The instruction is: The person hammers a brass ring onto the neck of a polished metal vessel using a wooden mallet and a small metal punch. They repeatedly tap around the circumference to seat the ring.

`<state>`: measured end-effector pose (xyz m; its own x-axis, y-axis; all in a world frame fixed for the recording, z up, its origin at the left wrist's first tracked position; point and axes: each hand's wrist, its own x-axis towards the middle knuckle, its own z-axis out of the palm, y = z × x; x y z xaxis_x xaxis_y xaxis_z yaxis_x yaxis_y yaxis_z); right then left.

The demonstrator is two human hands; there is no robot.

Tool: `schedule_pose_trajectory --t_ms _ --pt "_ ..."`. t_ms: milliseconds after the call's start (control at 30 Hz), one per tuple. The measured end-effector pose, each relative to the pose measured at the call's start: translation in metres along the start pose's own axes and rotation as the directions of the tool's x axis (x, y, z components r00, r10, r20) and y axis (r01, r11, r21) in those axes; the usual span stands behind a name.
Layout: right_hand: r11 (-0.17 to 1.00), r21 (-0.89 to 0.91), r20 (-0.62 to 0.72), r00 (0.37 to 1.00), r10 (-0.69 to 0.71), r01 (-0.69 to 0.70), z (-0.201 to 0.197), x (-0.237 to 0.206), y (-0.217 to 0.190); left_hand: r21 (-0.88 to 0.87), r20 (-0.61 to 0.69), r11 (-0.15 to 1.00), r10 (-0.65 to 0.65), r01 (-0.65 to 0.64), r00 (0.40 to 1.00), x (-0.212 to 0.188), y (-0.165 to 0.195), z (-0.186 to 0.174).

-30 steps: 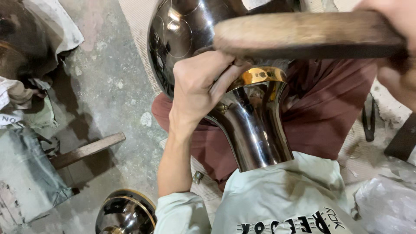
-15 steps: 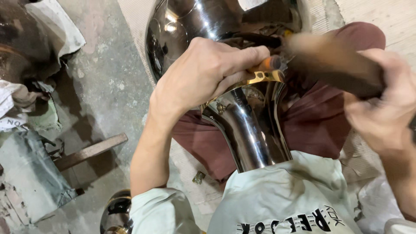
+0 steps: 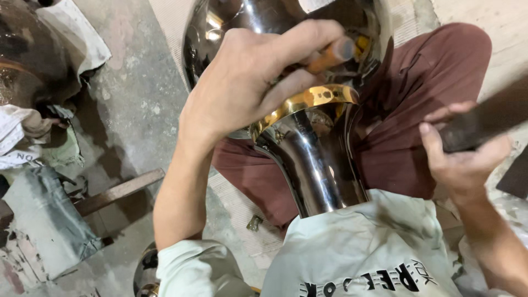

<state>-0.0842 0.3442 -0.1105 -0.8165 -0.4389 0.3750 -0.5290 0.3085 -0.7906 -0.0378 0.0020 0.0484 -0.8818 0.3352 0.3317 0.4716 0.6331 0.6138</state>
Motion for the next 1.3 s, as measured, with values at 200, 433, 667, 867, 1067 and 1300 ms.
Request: schedule_pose_trajectory --t_ms 200,433,667,867,1067,1300 --pt "0.918 0.274 0.069 0.958 0.279 -0.287 0.018 -0.05 0.043 -0.013 0.289 0.984 -0.165 0.176 0.943 0.024 -0.015 0.011" --pt "0.955 -0.197 0.118 0.962 0.247 -0.221 0.015 -0.041 0.05 0.005 0.227 0.994 0.104 -0.108 0.968 0.025 -0.027 0.013" --pt "0.963 -0.238 0.019 0.99 0.137 -0.129 0.024 -0.034 0.04 0.036 0.255 0.998 0.032 -0.042 0.966 0.031 -0.018 0.014" --pt "0.954 -0.281 -0.027 0.995 0.096 -0.1 0.022 -0.032 0.033 0.124 0.392 0.99 -0.104 0.06 0.914 0.04 -0.011 0.015" --pt "0.98 -0.197 0.0 1.0 0.026 -0.026 0.024 -0.033 0.039 0.156 0.289 0.98 0.076 -0.126 0.954 0.04 -0.015 0.022" --pt "0.969 -0.245 -0.018 1.0 0.014 -0.018 0.014 -0.025 0.035 0.126 0.279 0.992 -0.059 0.025 0.958 0.026 -0.016 0.015"
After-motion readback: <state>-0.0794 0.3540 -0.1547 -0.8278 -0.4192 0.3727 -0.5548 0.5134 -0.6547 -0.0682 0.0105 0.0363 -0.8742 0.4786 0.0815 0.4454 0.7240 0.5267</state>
